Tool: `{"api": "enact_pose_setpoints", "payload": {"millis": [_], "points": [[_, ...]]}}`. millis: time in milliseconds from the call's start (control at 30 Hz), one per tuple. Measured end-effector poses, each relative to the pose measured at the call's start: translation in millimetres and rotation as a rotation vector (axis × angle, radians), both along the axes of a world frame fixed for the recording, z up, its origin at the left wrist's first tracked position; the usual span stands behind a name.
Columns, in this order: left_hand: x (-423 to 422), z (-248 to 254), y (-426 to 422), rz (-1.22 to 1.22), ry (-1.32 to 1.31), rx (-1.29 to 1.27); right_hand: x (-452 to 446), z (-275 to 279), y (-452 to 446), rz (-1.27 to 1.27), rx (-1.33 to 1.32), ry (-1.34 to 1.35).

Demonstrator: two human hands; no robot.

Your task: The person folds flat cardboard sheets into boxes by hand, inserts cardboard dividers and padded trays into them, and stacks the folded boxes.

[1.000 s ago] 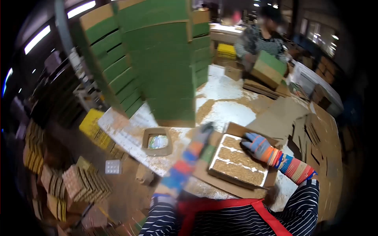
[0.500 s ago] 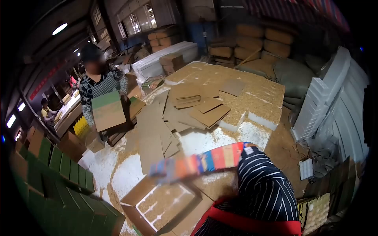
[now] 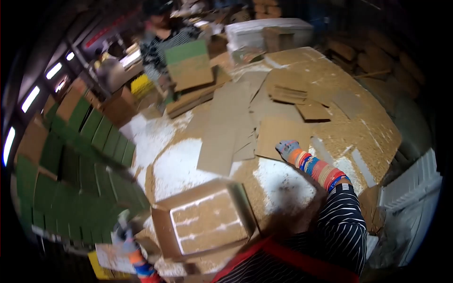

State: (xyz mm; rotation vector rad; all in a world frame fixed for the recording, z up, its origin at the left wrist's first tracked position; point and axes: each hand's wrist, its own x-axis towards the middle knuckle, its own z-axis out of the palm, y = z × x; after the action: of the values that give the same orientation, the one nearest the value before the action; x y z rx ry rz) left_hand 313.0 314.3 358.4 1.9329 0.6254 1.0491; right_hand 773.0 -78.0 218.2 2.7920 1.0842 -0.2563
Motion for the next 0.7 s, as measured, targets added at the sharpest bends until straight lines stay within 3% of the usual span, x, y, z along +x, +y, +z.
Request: {"api": "enact_pose_setpoints", "payload": {"millis": [33, 67, 100, 200, 233, 267, 300, 333, 367, 433, 467, 533, 600, 700], "points": [[30, 20, -50, 0.03, 0.126, -0.283, -18, -13, 15, 0.081, 0.091, -0.013], [55, 31, -85, -0.073, 0.255, -0.307, -34, -22, 28, 0.154, 0.185, -0.03], [65, 11, -82, -0.193, 0.408, 0.582, -53, -15, 40, 0.2, 0.137, 0.024], [84, 5, -104, -0.396, 0.871, 0.624, -84, 23, 49, 0.21, 0.385, -0.097], [80, -7, -98, -0.374, 0.95, 0.668, -85, 12, 42, 0.08, 0.4, -0.295], [77, -25, -89, -0.355, 1.029, 0.709, -85, 23, 38, -0.15, 0.278, -0.267], [77, -27, -84, -0.338, 0.89, 0.859, -84, 14, 31, -0.348, 0.225, -0.147], [73, -25, -84, -0.356, 0.914, 0.89, -79, -4, 23, -0.545, 0.17, -0.029], [71, -40, -77, -0.323, 0.837, 0.848, -76, -26, 13, -0.637, 0.209, 0.327], [74, -28, -81, -0.291, 0.795, 0.641, -109, -4, 14, -0.5, 0.086, 0.285], [81, 2, -94, -0.324, 1.061, 0.329, -115, 3, 16, -0.48, 0.075, 0.303], [82, -9, -88, -0.276, 1.016, 0.228, -87, -35, -25, -0.503, 0.457, 0.239], [77, -28, -75, -0.296, 0.726, 0.235, -65, -20, -48, -0.563, 0.285, 0.034], [73, 9, -89, -0.292, 0.625, -0.118, -42, 23, -69, -0.549, 0.023, -0.081]]}}
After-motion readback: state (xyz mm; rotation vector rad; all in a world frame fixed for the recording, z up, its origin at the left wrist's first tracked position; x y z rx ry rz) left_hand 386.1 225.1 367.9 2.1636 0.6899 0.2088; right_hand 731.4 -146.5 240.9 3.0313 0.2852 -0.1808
